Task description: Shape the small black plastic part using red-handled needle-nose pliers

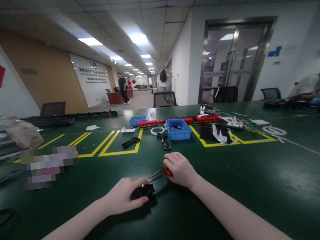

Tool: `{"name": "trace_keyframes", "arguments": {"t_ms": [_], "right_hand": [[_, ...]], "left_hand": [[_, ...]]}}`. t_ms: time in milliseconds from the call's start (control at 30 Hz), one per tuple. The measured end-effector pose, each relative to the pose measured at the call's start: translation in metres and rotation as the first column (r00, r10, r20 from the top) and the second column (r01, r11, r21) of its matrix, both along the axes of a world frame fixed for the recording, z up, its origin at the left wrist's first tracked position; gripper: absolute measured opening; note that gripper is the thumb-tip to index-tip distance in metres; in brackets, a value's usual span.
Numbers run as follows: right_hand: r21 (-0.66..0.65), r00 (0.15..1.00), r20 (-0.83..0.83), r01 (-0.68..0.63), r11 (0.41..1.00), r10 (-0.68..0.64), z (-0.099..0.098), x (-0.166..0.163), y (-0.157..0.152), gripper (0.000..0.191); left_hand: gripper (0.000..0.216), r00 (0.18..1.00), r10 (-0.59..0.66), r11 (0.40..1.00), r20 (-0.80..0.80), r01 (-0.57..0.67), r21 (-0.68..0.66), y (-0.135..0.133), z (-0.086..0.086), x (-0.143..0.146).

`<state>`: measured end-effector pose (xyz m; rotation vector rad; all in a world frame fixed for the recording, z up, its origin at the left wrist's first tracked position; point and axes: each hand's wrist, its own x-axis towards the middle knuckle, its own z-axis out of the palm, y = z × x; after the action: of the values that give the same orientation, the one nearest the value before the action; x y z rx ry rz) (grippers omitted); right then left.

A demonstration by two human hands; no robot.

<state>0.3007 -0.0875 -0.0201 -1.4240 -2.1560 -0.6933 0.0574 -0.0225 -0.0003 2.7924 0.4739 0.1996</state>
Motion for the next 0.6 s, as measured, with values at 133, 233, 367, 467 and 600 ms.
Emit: {"name": "trace_keyframes", "arguments": {"t_ms": [133, 233, 367, 467, 600], "right_hand": [[0.060, 1.000, -0.022, 0.016, 0.998, -0.014, 0.001, -0.006, -0.010, 0.018], [0.076, 1.000, -0.015, -0.016, 0.997, 0.018, 0.001, -0.011, -0.022, 0.016], [0.065, 0.995, 0.046, -0.088, 0.994, 0.086, 0.000, -0.017, -0.026, 0.017], [0.074, 0.992, 0.061, -0.118, 0.990, 0.114, 0.000, -0.020, -0.023, 0.017], [0.100, 0.992, 0.062, -0.120, 0.988, 0.114, 0.007, -0.019, -0.022, 0.013]], "left_hand": [[0.038, 1.000, 0.023, 0.999, 0.017, -0.023, -0.038, -0.003, 0.002, -0.001], [0.032, 0.998, 0.032, 0.995, 0.053, -0.027, -0.092, -0.008, 0.005, -0.002], [0.031, 0.990, 0.115, 0.971, 0.078, -0.096, -0.218, -0.016, 0.008, 0.002], [0.033, 0.979, 0.181, 0.923, 0.091, -0.138, -0.358, -0.020, 0.008, 0.005], [0.042, 0.970, 0.226, 0.881, 0.096, -0.161, -0.445, -0.024, 0.010, 0.006]]}}
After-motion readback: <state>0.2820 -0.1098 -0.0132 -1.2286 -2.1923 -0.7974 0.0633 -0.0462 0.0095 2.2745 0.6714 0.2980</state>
